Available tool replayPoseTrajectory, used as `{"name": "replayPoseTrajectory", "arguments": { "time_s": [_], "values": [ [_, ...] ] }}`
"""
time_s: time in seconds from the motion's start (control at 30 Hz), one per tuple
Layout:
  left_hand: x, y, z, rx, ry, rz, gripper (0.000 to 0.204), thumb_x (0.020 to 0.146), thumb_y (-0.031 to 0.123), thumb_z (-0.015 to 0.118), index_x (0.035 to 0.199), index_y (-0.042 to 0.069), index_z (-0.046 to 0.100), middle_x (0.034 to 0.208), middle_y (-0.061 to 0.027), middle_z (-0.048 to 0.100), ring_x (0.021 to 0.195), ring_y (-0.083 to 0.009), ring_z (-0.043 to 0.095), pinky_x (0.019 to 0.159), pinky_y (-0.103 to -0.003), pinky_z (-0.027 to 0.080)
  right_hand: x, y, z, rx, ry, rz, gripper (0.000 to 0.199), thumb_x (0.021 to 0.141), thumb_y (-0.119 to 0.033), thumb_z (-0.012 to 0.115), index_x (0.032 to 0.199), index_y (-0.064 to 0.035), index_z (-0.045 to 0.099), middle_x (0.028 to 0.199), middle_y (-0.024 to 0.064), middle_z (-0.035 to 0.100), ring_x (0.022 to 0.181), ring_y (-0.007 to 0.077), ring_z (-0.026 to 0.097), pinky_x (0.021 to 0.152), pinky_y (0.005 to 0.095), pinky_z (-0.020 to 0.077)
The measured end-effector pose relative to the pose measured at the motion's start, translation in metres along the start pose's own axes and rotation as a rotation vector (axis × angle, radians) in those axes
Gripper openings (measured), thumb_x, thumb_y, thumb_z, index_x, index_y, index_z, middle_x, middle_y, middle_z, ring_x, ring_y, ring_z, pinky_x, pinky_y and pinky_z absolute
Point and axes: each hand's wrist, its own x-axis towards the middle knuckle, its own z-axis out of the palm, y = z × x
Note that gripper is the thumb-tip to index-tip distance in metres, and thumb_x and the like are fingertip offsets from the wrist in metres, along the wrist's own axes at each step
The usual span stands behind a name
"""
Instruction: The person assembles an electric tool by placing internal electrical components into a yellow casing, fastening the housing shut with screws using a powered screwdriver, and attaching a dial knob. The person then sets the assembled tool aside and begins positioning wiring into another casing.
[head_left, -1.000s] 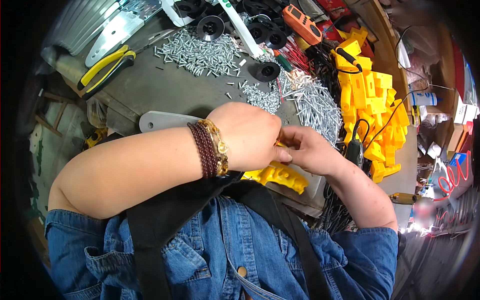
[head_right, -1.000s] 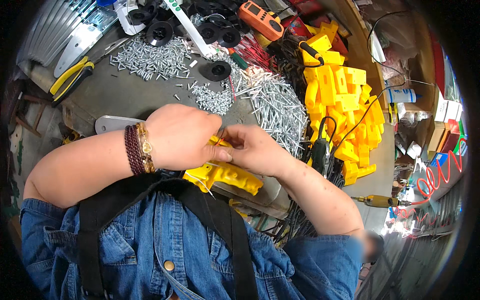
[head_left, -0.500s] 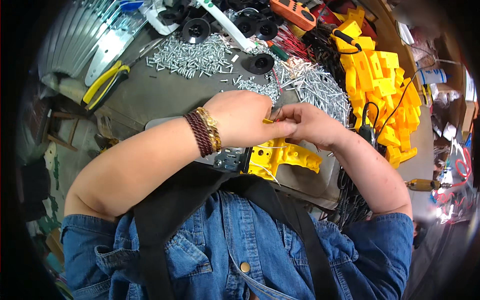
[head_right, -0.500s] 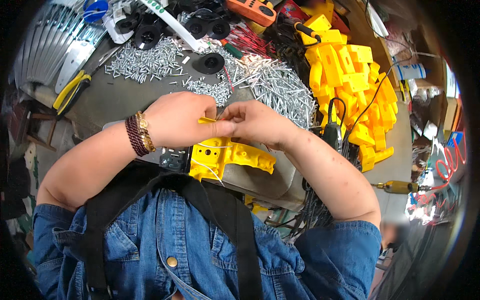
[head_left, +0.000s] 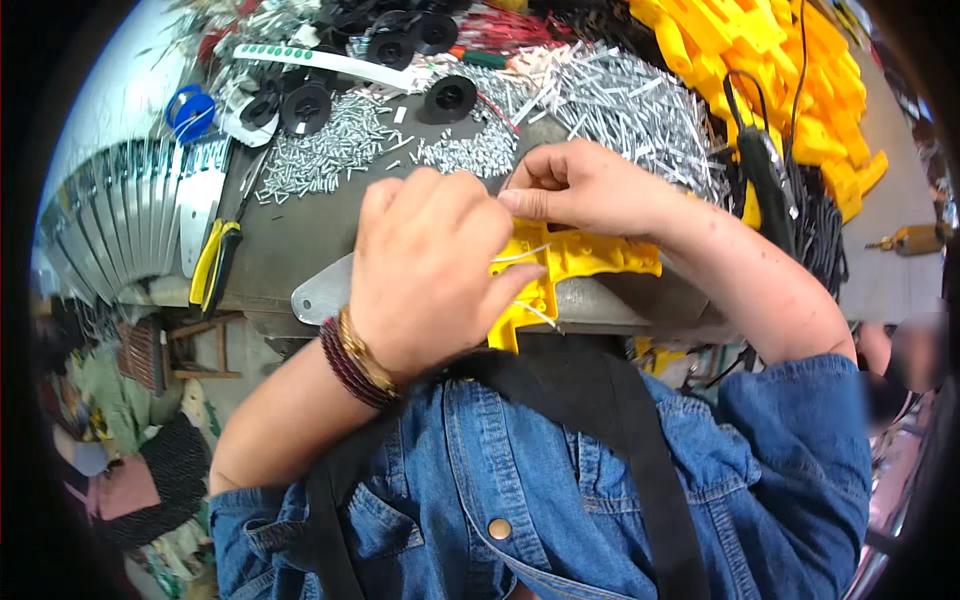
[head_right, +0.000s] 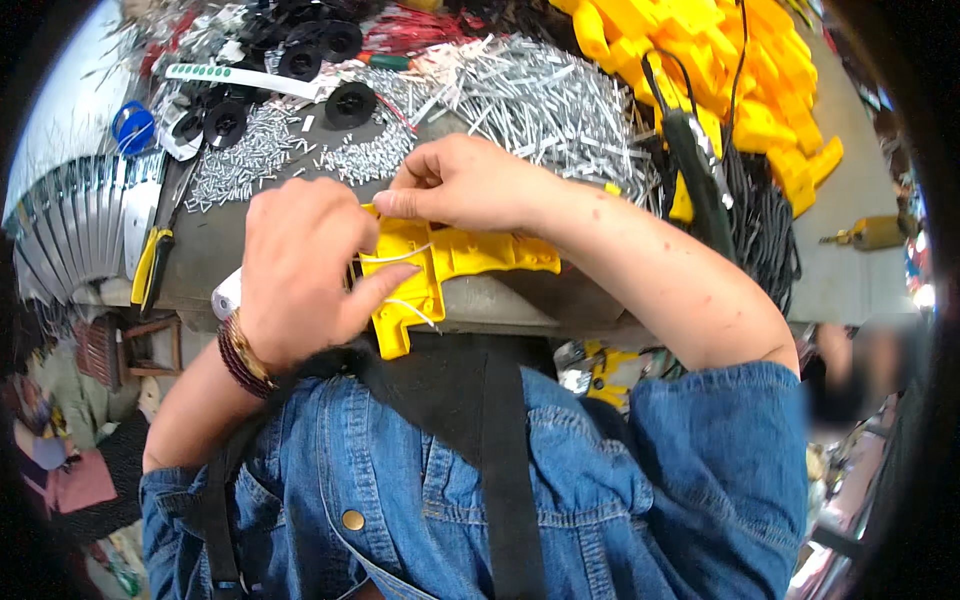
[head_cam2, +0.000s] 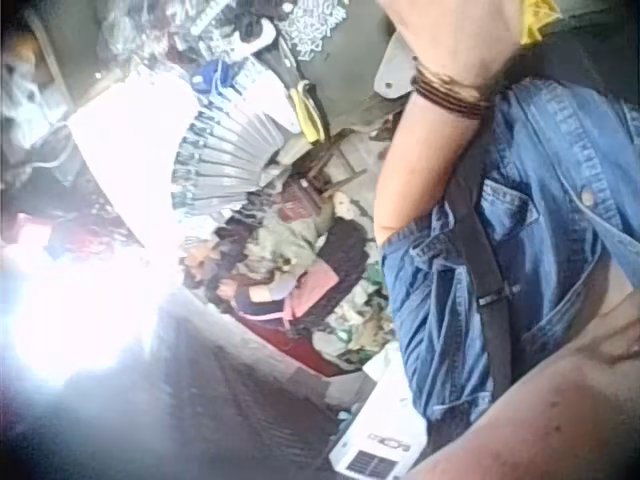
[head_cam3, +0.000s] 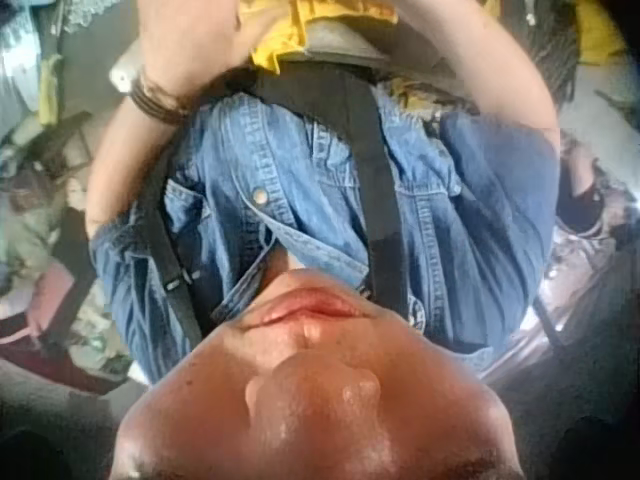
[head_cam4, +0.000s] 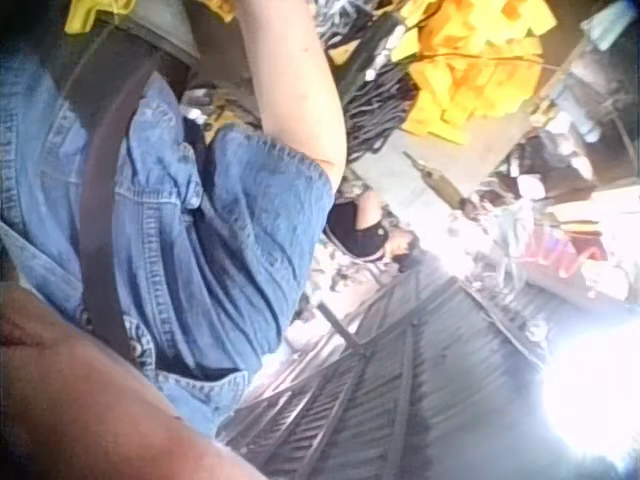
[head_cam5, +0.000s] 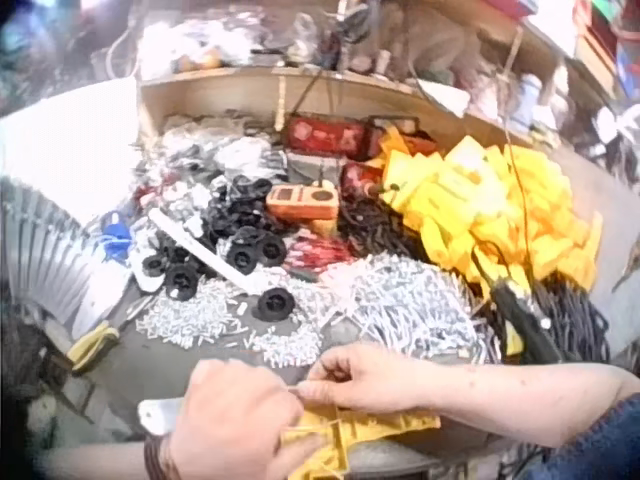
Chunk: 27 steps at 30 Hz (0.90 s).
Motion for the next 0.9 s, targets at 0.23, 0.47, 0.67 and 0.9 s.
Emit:
{"name": "replayPoseTrajectory", "arguments": {
  "time_s": [0.23, 0.47, 0.67, 0.9],
  "values": [
    [-0.002, 0.011, 0.008, 0.121, -0.178, 0.034, 0.015, 0.075, 0.018, 0.072, 0.087, 0.012, 0.065, 0.095, -0.0040, 0.059, 0.094, -0.0260, 0.055, 0.087, -0.043, 0.034, -0.032, 0.006, 0.005, -0.206, 0.173, -0.292, 0.029, 0.085, -0.026, 0.071, 0.103, -0.0023, 0.071, 0.092, 0.0140, 0.073, 0.088, 0.0270, 0.071, 0.080, 0.0367, 0.0547],
    [-0.016, 0.000, 0.014, -0.242, -0.096, -0.175, 0.019, 0.083, 0.008, 0.070, 0.100, 0.009, 0.061, 0.095, -0.0034, 0.065, 0.099, -0.0264, 0.060, 0.101, -0.049, 0.033, -0.050, 0.016, 0.012, -0.500, 0.470, -0.431, 0.013, 0.082, -0.018, 0.070, 0.091, -0.0084, 0.072, 0.094, 0.0078, 0.066, 0.093, 0.0283, 0.065, 0.081, 0.0409, 0.0523],
    [0.008, -0.002, 0.021, -0.500, -0.142, -0.512, 0.024, 0.089, 0.011, 0.068, 0.111, 0.001, 0.063, 0.081, -0.0017, 0.063, 0.078, -0.0106, 0.059, 0.072, -0.024, 0.046, -0.050, 0.032, 0.033, -0.570, 0.813, -0.659, 0.010, 0.079, -0.017, 0.069, 0.079, -0.0077, 0.067, 0.100, 0.0056, 0.062, 0.094, 0.0256, 0.061, 0.083, 0.0368, 0.0507],
    [0.042, -0.017, 0.021, -0.440, -0.393, -0.373, 0.016, 0.085, 0.014, 0.075, 0.094, 0.001, 0.071, 0.080, -0.0014, 0.064, 0.075, -0.0088, 0.058, 0.071, -0.026, 0.047, -0.060, 0.042, 0.040, -0.719, 0.930, -0.727, 0.012, 0.068, -0.017, 0.071, 0.074, -0.0092, 0.065, 0.097, 0.0022, 0.062, 0.092, 0.0221, 0.060, 0.079, 0.0357, 0.0489]
  ]
}}
